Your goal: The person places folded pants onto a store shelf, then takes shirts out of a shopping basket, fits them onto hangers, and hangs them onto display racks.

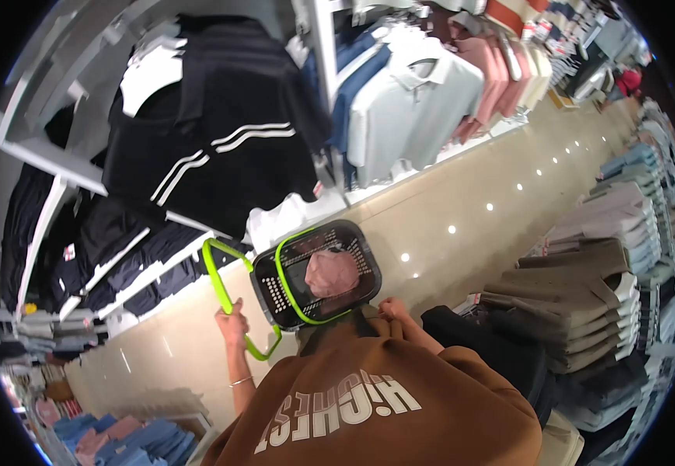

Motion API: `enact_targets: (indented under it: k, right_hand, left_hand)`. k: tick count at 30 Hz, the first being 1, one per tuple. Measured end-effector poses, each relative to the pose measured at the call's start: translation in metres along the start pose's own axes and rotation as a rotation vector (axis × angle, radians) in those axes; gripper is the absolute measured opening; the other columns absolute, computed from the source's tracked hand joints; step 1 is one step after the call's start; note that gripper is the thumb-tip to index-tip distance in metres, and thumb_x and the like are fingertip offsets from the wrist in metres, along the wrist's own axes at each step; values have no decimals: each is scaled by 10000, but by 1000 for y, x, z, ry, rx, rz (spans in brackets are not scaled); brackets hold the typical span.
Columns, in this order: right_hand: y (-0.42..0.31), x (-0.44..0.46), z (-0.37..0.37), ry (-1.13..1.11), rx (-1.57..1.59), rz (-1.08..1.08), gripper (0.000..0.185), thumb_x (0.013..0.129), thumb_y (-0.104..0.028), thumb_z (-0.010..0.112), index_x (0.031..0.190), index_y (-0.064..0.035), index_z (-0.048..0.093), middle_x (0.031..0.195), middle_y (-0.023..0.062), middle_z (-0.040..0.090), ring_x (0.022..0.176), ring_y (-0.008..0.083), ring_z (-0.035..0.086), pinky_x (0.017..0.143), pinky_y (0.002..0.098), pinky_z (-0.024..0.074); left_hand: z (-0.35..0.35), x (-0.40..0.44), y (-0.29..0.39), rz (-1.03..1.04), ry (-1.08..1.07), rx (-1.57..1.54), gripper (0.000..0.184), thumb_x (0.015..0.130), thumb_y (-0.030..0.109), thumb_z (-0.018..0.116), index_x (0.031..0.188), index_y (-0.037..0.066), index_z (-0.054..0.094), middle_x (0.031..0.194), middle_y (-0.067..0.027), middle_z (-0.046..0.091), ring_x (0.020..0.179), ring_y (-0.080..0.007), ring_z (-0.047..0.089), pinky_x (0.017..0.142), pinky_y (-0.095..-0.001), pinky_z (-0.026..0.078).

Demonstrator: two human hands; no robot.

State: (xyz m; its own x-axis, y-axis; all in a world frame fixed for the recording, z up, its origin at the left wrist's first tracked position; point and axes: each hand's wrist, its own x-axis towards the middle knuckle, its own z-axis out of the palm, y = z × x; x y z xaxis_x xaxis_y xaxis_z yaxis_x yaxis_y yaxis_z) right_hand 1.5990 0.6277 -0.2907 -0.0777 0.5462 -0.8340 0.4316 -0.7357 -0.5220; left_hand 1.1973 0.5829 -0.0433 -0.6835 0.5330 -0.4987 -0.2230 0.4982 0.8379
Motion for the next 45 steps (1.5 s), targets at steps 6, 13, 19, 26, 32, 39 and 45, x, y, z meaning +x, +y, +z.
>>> enact_targets:
  k: [6,13,19,26,32,39,45]
  right_hand:
    - [-121,-62,20,-457,269,-94,287,787,-223,594,991,-21,587,855,94,635,651,178,615,564,297,500]
    - [-157,-83,63,-802,157,-119,322,751,-245,636,971,-20,569,822,101,609,612,169,584,552,284,503]
    - [-156,-86,103,-345,223,-223,457,775,-236,628,1142,-20,463,518,35,491,414,144,488,406,292,432]
    - [-167,-102,81,-191,218,-325,311,781,-351,610,851,-52,559,610,17,516,435,122,475,380,263,375]
    - [-180,-92,14,-233,165,-358,383,767,-284,655,1002,-41,475,459,31,435,362,137,450,344,284,393]
    - [-174,-53,-87,-266,112,-389,250,771,-283,629,791,-52,535,509,22,461,412,125,469,364,266,373]
    - [-174,-32,-176,-341,-14,-451,222,771,-249,612,831,-47,546,558,19,488,461,120,486,405,257,374]
  left_hand:
    - [162,2,-78,-149,-248,-88,244,787,142,651,682,93,436,479,0,400,347,-117,393,317,-267,335]
    - [176,-9,-67,-42,-468,195,189,782,196,630,743,14,591,613,-21,525,530,-114,504,475,-281,402]
    - [179,6,-70,-38,-733,216,182,794,179,635,817,6,585,715,-53,581,615,-137,558,537,-281,443]
    - [194,6,-51,-33,-831,362,262,794,224,657,880,-14,593,762,-65,599,665,-136,576,580,-287,463]
    - [246,5,-45,37,-873,464,276,787,241,672,837,-28,641,742,-69,626,648,-125,593,558,-270,465]
    - [347,-45,-17,56,-870,378,254,770,213,677,753,-37,634,668,-72,613,545,-120,571,456,-235,416]
    - [421,-73,-9,8,-901,296,222,765,183,662,777,-38,644,686,-80,626,572,-122,583,486,-237,440]
